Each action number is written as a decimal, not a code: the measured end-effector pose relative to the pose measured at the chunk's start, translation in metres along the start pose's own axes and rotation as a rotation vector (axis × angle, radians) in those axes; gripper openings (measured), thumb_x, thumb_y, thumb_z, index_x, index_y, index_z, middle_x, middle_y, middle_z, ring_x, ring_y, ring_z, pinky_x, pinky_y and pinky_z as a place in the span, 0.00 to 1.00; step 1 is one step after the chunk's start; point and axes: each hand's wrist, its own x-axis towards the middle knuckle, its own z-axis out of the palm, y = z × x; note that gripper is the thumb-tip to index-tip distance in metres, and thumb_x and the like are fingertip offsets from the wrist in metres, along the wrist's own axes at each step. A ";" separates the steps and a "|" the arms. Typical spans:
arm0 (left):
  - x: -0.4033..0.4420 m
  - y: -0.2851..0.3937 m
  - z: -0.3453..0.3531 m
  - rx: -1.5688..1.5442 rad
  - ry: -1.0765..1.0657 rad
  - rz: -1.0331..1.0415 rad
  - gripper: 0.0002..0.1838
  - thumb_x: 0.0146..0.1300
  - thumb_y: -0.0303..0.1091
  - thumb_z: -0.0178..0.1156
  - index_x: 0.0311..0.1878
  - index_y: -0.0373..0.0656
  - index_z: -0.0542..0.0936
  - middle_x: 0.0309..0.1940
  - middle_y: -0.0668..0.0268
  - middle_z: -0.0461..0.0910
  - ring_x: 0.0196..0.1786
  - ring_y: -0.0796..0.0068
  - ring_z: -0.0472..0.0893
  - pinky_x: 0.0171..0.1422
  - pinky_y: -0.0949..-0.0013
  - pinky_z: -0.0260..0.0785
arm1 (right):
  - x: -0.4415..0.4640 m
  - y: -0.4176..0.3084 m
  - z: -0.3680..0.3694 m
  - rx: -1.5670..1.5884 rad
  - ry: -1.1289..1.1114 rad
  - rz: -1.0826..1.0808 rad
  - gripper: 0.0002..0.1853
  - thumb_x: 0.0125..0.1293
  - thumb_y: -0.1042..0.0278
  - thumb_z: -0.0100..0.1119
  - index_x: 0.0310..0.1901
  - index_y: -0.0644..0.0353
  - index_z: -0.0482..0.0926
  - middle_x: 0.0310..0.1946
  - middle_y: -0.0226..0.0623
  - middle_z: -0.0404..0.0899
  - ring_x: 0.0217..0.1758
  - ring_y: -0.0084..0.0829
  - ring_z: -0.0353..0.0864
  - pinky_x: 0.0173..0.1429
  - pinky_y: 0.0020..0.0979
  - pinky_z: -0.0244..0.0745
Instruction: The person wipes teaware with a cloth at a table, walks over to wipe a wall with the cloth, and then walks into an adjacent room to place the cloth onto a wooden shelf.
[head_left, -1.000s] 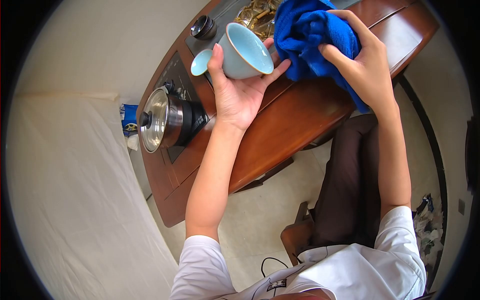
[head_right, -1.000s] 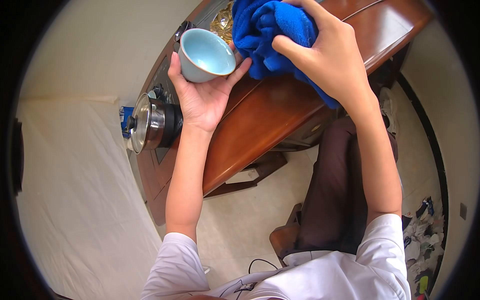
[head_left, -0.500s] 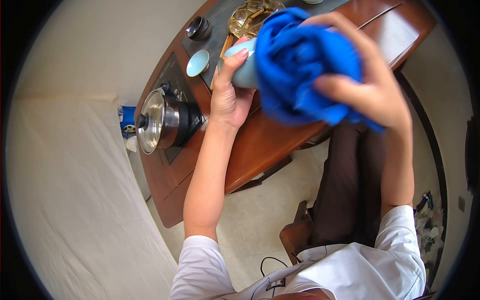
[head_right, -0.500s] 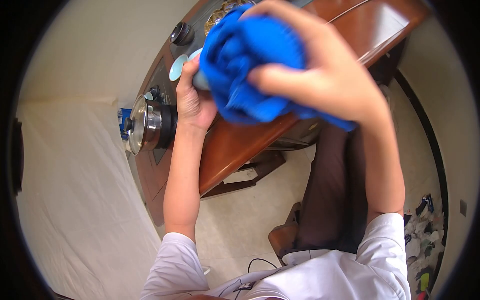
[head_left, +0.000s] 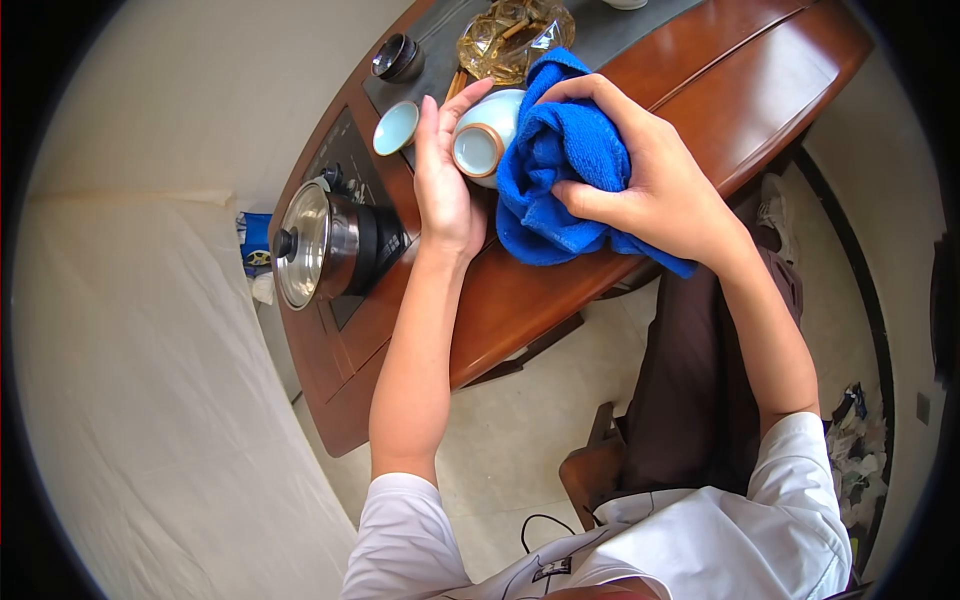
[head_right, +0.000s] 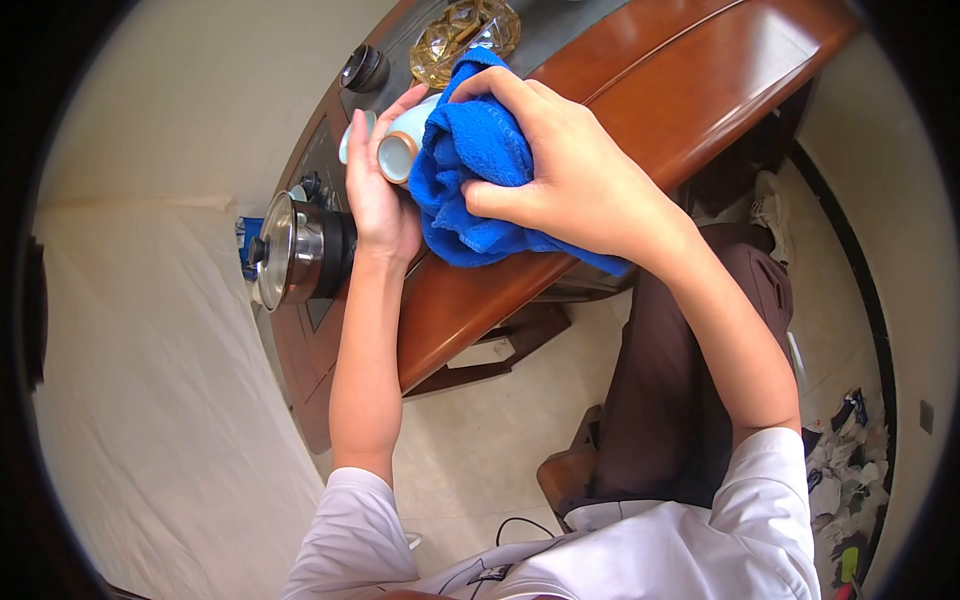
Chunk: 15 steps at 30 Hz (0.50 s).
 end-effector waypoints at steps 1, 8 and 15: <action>0.001 -0.003 0.000 0.028 0.044 0.003 0.28 0.76 0.51 0.43 0.62 0.36 0.72 0.57 0.55 0.78 0.59 0.66 0.78 0.67 0.62 0.68 | 0.000 0.001 -0.002 -0.022 -0.002 -0.006 0.29 0.49 0.65 0.66 0.55 0.58 0.71 0.45 0.50 0.78 0.49 0.50 0.80 0.55 0.42 0.75; 0.010 -0.013 -0.007 0.106 0.187 0.089 0.20 0.76 0.42 0.50 0.58 0.34 0.75 0.50 0.57 0.82 0.52 0.68 0.83 0.58 0.64 0.76 | 0.003 0.003 -0.009 -0.116 0.063 0.022 0.28 0.48 0.65 0.65 0.54 0.59 0.72 0.44 0.52 0.79 0.48 0.52 0.80 0.55 0.42 0.76; 0.006 -0.014 -0.007 0.226 0.278 0.150 0.16 0.73 0.38 0.54 0.44 0.33 0.82 0.37 0.66 0.83 0.39 0.82 0.79 0.46 0.76 0.71 | 0.003 -0.004 -0.008 -0.159 0.085 -0.020 0.28 0.48 0.65 0.65 0.54 0.61 0.72 0.44 0.52 0.79 0.47 0.53 0.80 0.54 0.42 0.76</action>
